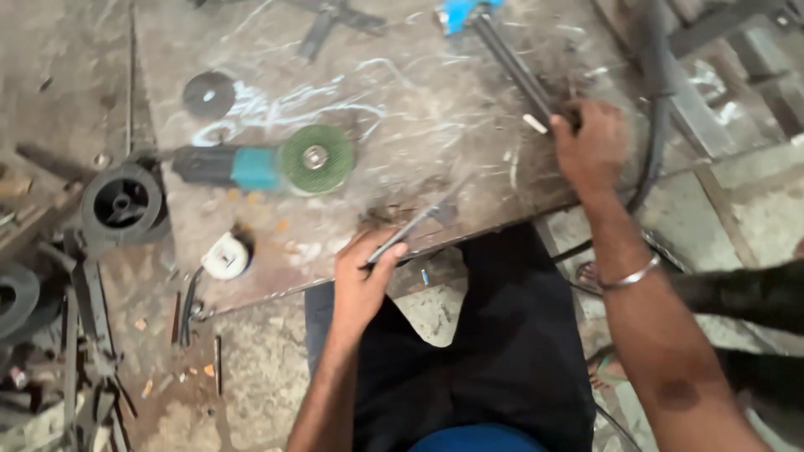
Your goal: The person aligns two metal bars into a cross shape on a workbench. They use a welding torch to tack the intersection, creating bright sparks. The person then flips the metal piece and continues welding the joint from the other side.
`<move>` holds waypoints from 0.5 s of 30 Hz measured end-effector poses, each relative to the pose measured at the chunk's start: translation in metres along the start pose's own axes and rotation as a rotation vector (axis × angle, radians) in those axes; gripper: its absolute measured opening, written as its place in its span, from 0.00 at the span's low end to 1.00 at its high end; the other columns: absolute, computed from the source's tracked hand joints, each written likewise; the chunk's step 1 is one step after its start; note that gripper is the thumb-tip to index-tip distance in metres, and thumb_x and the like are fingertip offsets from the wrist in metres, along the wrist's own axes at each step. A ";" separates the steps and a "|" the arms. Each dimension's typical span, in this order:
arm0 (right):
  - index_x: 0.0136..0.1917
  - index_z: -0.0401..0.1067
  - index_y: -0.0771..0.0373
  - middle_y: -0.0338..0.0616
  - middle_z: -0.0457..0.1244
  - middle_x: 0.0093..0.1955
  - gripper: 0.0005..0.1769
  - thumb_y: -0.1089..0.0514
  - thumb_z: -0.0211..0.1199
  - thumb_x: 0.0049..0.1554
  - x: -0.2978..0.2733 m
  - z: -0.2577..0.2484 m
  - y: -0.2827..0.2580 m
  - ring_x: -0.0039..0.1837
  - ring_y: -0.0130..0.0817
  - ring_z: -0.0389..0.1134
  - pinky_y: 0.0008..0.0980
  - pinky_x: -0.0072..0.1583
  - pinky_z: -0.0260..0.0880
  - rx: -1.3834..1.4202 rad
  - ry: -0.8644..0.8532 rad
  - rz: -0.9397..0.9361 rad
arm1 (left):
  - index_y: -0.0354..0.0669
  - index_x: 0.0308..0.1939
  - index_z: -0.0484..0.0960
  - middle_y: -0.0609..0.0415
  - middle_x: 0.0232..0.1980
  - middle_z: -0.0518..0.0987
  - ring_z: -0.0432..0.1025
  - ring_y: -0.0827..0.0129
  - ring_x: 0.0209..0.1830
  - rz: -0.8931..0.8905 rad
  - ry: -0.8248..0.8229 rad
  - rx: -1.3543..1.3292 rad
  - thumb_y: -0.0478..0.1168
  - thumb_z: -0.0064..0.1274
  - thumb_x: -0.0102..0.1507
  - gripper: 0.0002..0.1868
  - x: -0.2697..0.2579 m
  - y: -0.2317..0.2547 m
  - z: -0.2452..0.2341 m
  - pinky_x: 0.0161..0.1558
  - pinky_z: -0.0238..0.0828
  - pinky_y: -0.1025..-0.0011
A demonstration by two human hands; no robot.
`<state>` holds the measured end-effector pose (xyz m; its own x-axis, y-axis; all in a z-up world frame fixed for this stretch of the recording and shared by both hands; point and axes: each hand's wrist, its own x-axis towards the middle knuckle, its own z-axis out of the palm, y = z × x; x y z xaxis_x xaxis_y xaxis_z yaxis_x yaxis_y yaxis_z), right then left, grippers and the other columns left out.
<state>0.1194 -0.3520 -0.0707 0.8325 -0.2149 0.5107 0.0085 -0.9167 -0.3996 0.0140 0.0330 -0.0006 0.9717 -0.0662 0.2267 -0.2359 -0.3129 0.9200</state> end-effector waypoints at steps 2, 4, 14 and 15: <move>0.58 0.76 0.59 0.52 0.66 0.58 0.15 0.51 0.73 0.61 -0.002 0.000 0.004 0.63 0.55 0.63 0.52 0.63 0.63 -0.064 0.031 -0.044 | 0.37 0.48 0.85 0.48 0.41 0.84 0.78 0.62 0.41 0.032 -0.070 -0.003 0.38 0.62 0.62 0.13 -0.002 -0.007 -0.003 0.47 0.73 0.69; 0.58 0.76 0.59 0.52 0.66 0.58 0.15 0.52 0.72 0.61 -0.005 0.004 0.015 0.64 0.55 0.64 0.53 0.65 0.63 -0.094 0.062 -0.100 | 0.37 0.49 0.86 0.48 0.43 0.85 0.78 0.61 0.42 0.038 -0.079 -0.029 0.38 0.62 0.62 0.13 -0.007 -0.006 -0.005 0.47 0.73 0.69; 0.56 0.77 0.64 0.54 0.67 0.58 0.11 0.56 0.70 0.64 0.014 0.015 0.055 0.63 0.55 0.67 0.50 0.64 0.66 0.049 -0.040 -0.070 | 0.42 0.47 0.86 0.50 0.43 0.83 0.75 0.50 0.45 0.294 -0.089 0.315 0.51 0.58 0.64 0.17 0.015 -0.015 -0.034 0.50 0.69 0.55; 0.56 0.77 0.64 0.54 0.67 0.58 0.11 0.56 0.70 0.64 0.030 0.011 0.040 0.63 0.55 0.67 0.50 0.64 0.66 0.049 -0.041 -0.095 | 0.42 0.47 0.86 0.50 0.43 0.83 0.75 0.50 0.45 0.293 -0.064 0.311 0.51 0.58 0.64 0.17 0.019 -0.020 -0.035 0.50 0.69 0.55</move>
<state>0.1507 -0.3913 -0.0798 0.8485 -0.1128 0.5170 0.1150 -0.9143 -0.3883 0.0368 0.0716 -0.0036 0.8653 -0.2506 0.4342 -0.4970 -0.5418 0.6778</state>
